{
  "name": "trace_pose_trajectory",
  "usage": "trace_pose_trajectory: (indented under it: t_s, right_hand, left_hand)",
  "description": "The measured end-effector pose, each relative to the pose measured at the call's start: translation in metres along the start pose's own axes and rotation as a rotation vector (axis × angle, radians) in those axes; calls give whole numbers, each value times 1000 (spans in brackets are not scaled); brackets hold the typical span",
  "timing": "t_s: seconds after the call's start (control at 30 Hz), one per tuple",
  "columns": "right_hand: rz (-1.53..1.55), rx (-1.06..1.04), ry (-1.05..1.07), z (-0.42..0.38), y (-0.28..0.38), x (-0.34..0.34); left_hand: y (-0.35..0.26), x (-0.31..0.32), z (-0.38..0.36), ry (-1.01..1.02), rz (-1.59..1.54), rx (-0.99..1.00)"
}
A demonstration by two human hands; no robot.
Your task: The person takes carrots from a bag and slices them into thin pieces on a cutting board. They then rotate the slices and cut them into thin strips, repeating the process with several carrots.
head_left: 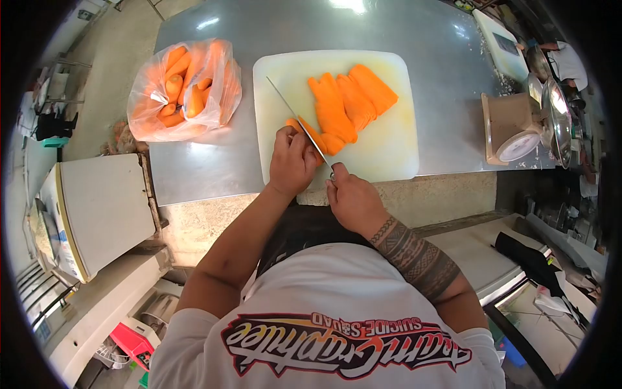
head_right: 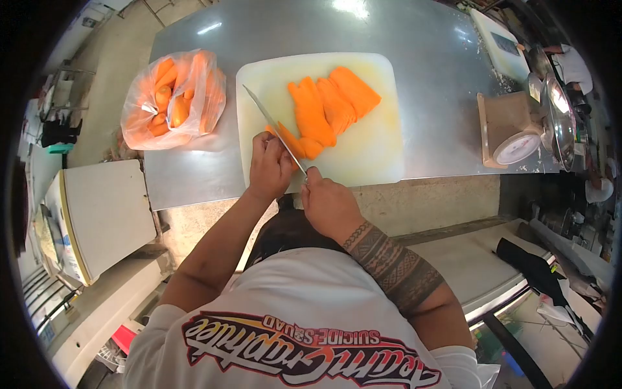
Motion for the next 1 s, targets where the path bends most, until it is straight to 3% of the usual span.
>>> trace_pose_trajectory:
  t_s: [0.17, 0.27, 0.37, 0.57, 0.67, 0.83, 1.0]
  right_hand:
    - [297, -33, -4, -6, 16, 0]
    - [310, 13, 11, -9, 8, 4]
    - [147, 41, -10, -16, -11, -11]
    - [-92, 23, 11, -22, -23, -8]
    - [-95, 5, -24, -31, -3, -26]
    - [-61, 72, 93, -54, 24, -56]
    - [-110, 50, 29, -14, 4, -12]
  left_hand:
    - [2, -27, 1, 13, 258, -27]
    - [-13, -33, 10, 206, 311, -42]
    - [-21, -29, 17, 363, 202, 35]
    - [-17, -34, 29, 601, 200, -171]
    - [-15, -21, 32, 594, 197, -141]
    - [-15, -24, 37, 612, 200, -211]
    - [-12, -26, 32, 588, 164, -245]
Point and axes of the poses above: each hand's wrist, its own z-axis towards the middle knuckle, its own x-axis out of the palm, y = z × x, the point moved 8 cm from there along z, towards the middle knuckle, and after that the axes turned 3 degrees about y, right-handed, at the moved point
